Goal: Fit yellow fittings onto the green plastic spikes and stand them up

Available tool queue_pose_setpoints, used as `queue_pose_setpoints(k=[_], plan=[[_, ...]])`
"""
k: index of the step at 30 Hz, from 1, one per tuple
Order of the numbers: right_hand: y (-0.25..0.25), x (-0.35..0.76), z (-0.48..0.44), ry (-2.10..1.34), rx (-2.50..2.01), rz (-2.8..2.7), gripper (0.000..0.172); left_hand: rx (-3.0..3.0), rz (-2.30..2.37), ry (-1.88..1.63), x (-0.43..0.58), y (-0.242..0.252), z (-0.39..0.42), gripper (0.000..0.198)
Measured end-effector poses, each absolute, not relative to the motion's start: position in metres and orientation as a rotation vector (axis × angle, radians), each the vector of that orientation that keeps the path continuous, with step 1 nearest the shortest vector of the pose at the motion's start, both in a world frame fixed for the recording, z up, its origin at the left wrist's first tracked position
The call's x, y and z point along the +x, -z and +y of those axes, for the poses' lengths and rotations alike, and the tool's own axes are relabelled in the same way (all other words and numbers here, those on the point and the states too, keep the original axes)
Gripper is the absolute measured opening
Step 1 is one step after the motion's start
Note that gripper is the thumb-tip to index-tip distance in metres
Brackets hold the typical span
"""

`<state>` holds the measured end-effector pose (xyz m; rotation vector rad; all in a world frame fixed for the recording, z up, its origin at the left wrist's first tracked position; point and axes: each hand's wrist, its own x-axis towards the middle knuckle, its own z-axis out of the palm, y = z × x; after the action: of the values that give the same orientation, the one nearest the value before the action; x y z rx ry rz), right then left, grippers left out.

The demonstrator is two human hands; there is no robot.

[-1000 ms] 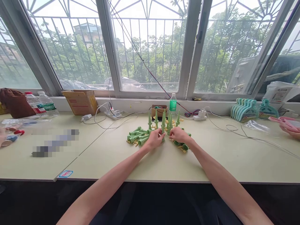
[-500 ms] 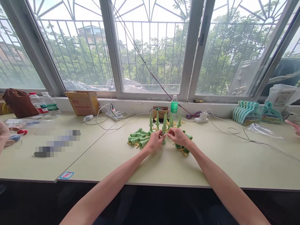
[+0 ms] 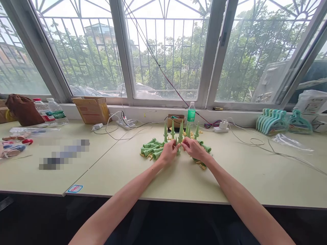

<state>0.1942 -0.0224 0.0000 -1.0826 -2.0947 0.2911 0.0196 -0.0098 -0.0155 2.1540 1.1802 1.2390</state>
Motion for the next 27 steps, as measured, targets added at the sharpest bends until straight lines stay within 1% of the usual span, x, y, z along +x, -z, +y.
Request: queue_pose_setpoints(k=[5,13,22,27], plan=[[0.0007,0.1885,-0.0236,-0.253,-1.066,-2.123,0.02,2.166,1.206,-1.255,0.0199,0.0152,-0.0092,0.024],[0.0048,0.1875,-0.0201,-0.288,-0.99,-2.144,0.024,2.134,1.217,-1.274,0.0217,0.0168,-0.0073,0.03],[0.0045,0.1898,-0.0189,-0.275,-0.969,-2.167,0.02,2.095,1.207,-1.289,0.0224,0.0128,-0.0103,0.033],[0.0052,0.1909,-0.019,-0.299,-1.01,-2.173,0.014,2.096,1.195,-1.296,0.0225,0.0133,-0.0102,0.033]])
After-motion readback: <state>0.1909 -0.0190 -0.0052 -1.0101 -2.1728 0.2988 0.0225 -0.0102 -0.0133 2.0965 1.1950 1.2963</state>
